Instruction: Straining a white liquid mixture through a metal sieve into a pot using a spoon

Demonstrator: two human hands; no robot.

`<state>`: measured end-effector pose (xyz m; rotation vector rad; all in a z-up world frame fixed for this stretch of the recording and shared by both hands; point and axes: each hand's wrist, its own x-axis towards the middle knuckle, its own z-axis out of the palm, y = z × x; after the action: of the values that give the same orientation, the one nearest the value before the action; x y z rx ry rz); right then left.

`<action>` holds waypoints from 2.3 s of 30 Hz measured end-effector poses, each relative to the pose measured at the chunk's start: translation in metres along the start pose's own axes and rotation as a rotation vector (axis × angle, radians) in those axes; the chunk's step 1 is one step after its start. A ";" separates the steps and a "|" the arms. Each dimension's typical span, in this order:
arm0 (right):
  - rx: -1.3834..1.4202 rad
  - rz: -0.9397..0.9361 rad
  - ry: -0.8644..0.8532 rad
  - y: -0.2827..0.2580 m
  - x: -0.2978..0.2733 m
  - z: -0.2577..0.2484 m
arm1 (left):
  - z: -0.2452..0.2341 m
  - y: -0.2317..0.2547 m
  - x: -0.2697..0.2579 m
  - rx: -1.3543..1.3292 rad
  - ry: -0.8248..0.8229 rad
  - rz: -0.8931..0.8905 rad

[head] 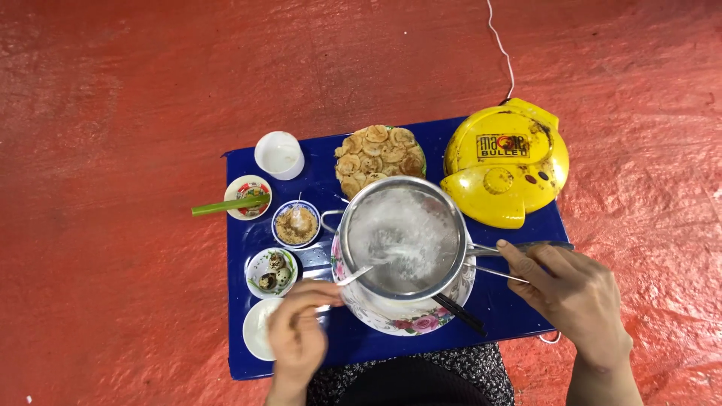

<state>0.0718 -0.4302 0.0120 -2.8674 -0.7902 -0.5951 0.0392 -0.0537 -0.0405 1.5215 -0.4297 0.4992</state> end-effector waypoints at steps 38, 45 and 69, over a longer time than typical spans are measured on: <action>-0.100 0.035 0.098 0.024 -0.037 0.044 | -0.098 0.090 -0.039 0.263 0.712 -0.025; -0.139 0.052 0.098 0.023 -0.042 0.050 | -0.117 0.062 -0.099 0.803 0.401 -0.311; -0.177 0.054 0.046 0.025 -0.050 0.051 | -0.111 0.033 -0.083 0.597 0.558 -0.501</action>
<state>0.0627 -0.4652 -0.0552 -3.0104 -0.6840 -0.7570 -0.0530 0.0536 -0.0608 1.8807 0.5743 0.6516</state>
